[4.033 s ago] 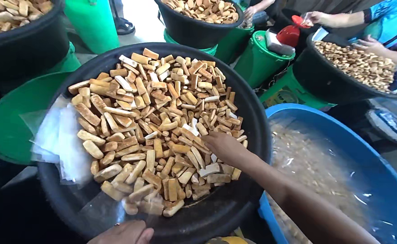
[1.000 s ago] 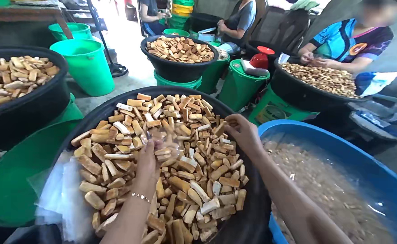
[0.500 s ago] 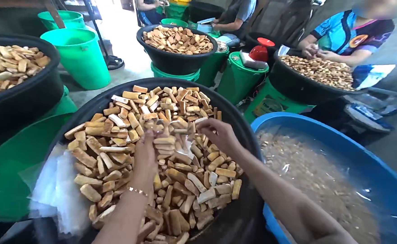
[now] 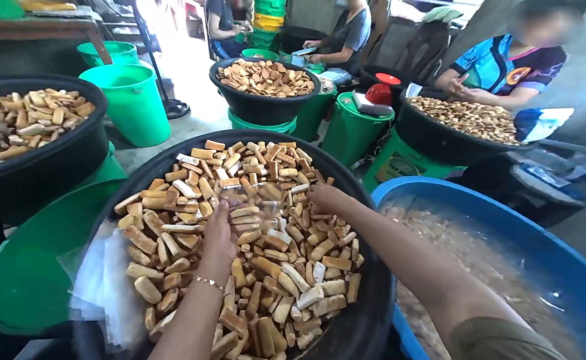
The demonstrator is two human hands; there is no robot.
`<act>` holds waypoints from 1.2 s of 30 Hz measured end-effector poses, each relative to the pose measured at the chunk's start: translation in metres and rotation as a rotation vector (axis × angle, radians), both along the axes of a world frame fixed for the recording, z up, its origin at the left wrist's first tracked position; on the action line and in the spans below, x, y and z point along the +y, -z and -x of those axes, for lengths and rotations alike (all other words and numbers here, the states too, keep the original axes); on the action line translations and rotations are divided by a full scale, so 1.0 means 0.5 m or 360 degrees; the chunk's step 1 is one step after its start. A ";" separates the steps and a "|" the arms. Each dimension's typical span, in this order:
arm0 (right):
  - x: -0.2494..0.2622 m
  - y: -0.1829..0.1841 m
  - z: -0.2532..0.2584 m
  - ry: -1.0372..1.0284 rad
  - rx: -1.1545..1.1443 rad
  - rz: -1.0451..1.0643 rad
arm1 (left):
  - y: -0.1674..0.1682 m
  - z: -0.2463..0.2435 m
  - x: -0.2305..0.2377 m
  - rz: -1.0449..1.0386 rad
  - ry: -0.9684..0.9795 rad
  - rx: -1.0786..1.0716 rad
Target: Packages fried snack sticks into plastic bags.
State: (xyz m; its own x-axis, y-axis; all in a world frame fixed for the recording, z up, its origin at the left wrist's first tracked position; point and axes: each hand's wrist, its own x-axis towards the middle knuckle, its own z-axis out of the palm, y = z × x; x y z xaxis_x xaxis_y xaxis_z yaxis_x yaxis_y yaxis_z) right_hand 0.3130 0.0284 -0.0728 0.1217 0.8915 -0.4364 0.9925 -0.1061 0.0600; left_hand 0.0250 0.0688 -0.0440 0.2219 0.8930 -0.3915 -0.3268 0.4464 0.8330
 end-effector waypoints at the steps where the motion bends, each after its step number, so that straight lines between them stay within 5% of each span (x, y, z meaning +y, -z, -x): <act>1: 0.000 -0.005 0.007 -0.0003 -0.0031 0.0013 | -0.001 0.001 -0.001 -0.0002 -0.0003 -0.0014; 9: -0.060 -0.054 0.016 0.0291 -0.0073 -0.0122 | 0.001 0.002 0.004 0.0103 -0.0027 -0.0139; 11: -0.093 -0.063 0.005 0.0344 0.0163 -0.0552 | -0.001 0.002 0.002 0.0120 -0.0019 -0.0169; 14: -0.166 -0.089 0.062 0.0187 0.0654 -0.1650 | -0.010 0.001 -0.004 0.0114 -0.0011 -0.0212; 17: -0.214 -0.109 0.145 -0.0101 0.0790 -0.2117 | -0.020 -0.008 -0.022 0.0037 0.0127 -0.0250; 22: -0.195 -0.101 0.180 -0.0411 0.0652 -0.2295 | -0.047 -0.023 -0.071 -0.0049 0.0457 -0.0367; 29: -0.269 -0.159 0.150 -0.0062 0.1449 -0.2145 | -0.041 0.000 -0.045 -0.0112 0.0271 -0.0371; 36: -0.268 -0.130 0.161 -0.0495 0.0614 -0.2226 | -0.054 -0.003 -0.068 -0.0253 0.0662 -0.0199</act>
